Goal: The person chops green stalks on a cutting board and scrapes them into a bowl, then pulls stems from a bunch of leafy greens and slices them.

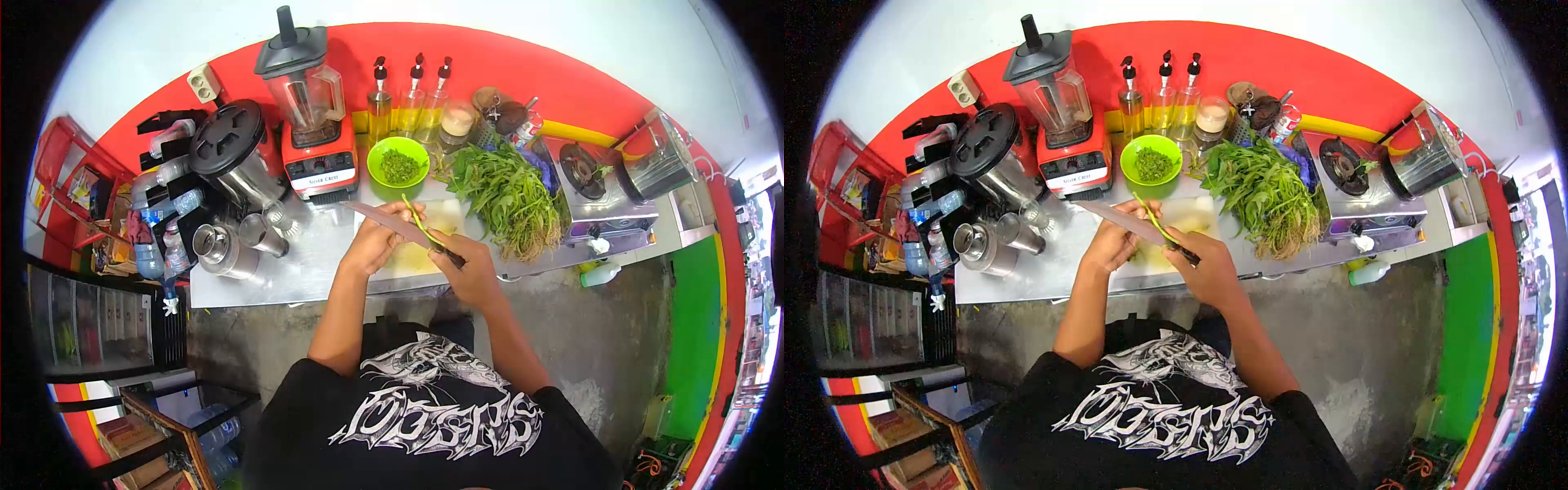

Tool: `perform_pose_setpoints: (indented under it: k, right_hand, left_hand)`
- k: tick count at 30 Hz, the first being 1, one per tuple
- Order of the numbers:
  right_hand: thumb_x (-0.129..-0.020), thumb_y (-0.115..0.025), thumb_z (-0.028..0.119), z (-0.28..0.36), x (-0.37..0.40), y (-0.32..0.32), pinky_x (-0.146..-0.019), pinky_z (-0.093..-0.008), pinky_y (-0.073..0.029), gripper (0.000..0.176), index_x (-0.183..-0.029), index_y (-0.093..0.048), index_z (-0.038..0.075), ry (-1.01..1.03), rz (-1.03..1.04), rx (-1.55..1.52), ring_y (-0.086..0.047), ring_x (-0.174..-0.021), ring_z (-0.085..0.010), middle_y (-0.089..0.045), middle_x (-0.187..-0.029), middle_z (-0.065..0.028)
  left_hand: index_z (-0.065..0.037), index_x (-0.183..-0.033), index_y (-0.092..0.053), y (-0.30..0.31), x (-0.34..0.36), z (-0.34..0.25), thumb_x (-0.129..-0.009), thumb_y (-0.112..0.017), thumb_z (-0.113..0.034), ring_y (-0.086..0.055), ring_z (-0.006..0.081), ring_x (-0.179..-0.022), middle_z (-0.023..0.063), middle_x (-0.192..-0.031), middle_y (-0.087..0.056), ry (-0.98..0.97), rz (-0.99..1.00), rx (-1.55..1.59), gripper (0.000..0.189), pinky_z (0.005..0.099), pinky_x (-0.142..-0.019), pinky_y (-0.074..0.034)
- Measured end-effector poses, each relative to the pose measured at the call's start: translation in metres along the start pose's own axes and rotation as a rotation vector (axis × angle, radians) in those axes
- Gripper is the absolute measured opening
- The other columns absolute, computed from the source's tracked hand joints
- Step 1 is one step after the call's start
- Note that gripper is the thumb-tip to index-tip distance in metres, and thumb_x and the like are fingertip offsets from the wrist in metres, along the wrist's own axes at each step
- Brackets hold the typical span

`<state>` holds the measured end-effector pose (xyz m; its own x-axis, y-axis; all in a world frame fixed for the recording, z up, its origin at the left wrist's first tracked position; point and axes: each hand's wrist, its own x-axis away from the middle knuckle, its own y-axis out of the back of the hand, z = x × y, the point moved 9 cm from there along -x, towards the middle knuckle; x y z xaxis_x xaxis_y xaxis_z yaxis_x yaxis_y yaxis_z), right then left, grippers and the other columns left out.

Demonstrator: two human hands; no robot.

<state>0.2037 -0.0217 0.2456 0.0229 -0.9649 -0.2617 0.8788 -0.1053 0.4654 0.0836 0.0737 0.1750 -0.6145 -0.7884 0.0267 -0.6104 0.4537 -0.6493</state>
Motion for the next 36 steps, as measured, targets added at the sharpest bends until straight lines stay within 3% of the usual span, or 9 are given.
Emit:
perform_pose_setpoints:
  k: [4, 10, 13, 15, 24, 30, 33, 36]
  right_hand:
    - [-0.092, -0.070, 0.011, -0.004, 0.002, -0.001, -0.057, -0.0282, -0.037, 0.041, -0.132, -0.066, 0.005, -0.013, 0.016, -0.003, -0.045, -0.064, -0.0102, -0.055, -0.074, -0.0039]
    - [-0.093, -0.069, 0.012, -0.005, 0.005, -0.001, -0.057, -0.0263, -0.036, 0.039, -0.132, -0.065, 0.004, -0.152, 0.016, -0.109, -0.043, -0.064, -0.0066, -0.055, -0.075, 0.0001]
    - [-0.095, -0.066, 0.010, -0.012, 0.007, -0.002, -0.059, -0.0291, -0.041, 0.027, -0.121, -0.062, 0.002, -0.244, 0.033, -0.142, -0.046, -0.065, -0.0102, -0.060, -0.078, -0.0057]
    - [-0.096, -0.065, 0.010, -0.018, 0.007, -0.007, -0.057, -0.0281, -0.038, 0.018, -0.111, -0.058, 0.002, -0.130, 0.045, -0.216, -0.044, -0.063, -0.0091, -0.055, -0.073, -0.0036]
    - [-0.095, -0.065, 0.006, -0.022, 0.012, -0.003, -0.055, -0.0278, -0.036, 0.006, -0.097, -0.063, 0.001, -0.187, 0.061, -0.128, -0.040, -0.060, -0.0073, -0.050, -0.066, 0.0006]
    - [-0.093, -0.066, 0.006, -0.035, 0.016, -0.005, -0.055, -0.0277, -0.035, 0.012, -0.104, -0.062, 0.002, -0.226, 0.037, -0.232, -0.040, -0.061, -0.0066, -0.051, -0.066, 0.0003]
    - [-0.093, -0.067, 0.005, -0.032, 0.015, -0.005, -0.056, -0.0277, -0.035, 0.014, -0.105, -0.060, 0.002, -0.218, 0.061, -0.220, -0.040, -0.061, -0.0067, -0.051, -0.066, 0.0001]
    - [-0.093, -0.067, 0.005, -0.031, 0.015, -0.004, -0.057, -0.0276, -0.036, 0.015, -0.104, -0.058, 0.002, -0.226, 0.041, -0.248, -0.041, -0.062, -0.0072, -0.052, -0.068, -0.0002]
  left_hand:
    - [-0.004, -0.110, -0.065, 0.005, 0.000, 0.000, -0.098, -0.066, -0.014, -0.061, 0.0095, -0.090, 0.0053, -0.106, -0.066, -0.028, -0.031, -0.062, 0.016, 0.0225, -0.075, -0.051]
    - [-0.008, -0.101, -0.063, 0.007, -0.002, -0.001, -0.098, -0.066, -0.013, -0.058, 0.0084, -0.086, 0.0019, -0.103, -0.064, -0.094, 0.001, -0.151, 0.007, 0.0228, -0.068, -0.044]
    - [-0.007, -0.100, -0.064, 0.005, -0.004, -0.003, -0.098, -0.066, -0.011, -0.059, 0.0078, -0.081, 0.0019, -0.101, -0.065, -0.089, 0.011, -0.087, 0.005, 0.0226, -0.066, -0.045]
    - [-0.006, -0.099, -0.064, 0.010, -0.005, -0.003, -0.097, -0.066, -0.009, -0.060, 0.0075, -0.077, 0.0020, -0.099, -0.065, -0.078, -0.072, -0.084, 0.004, 0.0231, -0.065, -0.046]
    - [-0.006, -0.100, -0.065, 0.016, -0.011, 0.014, -0.096, -0.069, -0.011, -0.063, 0.0082, -0.084, 0.0029, -0.104, -0.065, -0.020, -0.128, -0.090, 0.008, 0.0222, -0.066, -0.050]
    - [-0.007, -0.097, -0.063, 0.011, -0.011, 0.019, -0.096, -0.064, -0.007, -0.062, 0.0087, -0.085, 0.0027, -0.102, -0.066, 0.003, -0.046, -0.148, 0.002, 0.0237, -0.071, -0.050]
    - [-0.006, -0.101, -0.063, 0.006, -0.009, 0.029, -0.095, -0.064, -0.004, -0.063, 0.0111, -0.085, 0.0065, -0.106, -0.067, 0.101, -0.010, -0.151, 0.007, 0.0228, -0.068, -0.050]
    - [-0.005, -0.102, -0.063, 0.009, -0.007, 0.032, -0.095, -0.063, -0.004, -0.064, 0.0122, -0.087, 0.0074, -0.107, -0.068, 0.100, -0.085, -0.140, 0.007, 0.0231, -0.069, -0.051]
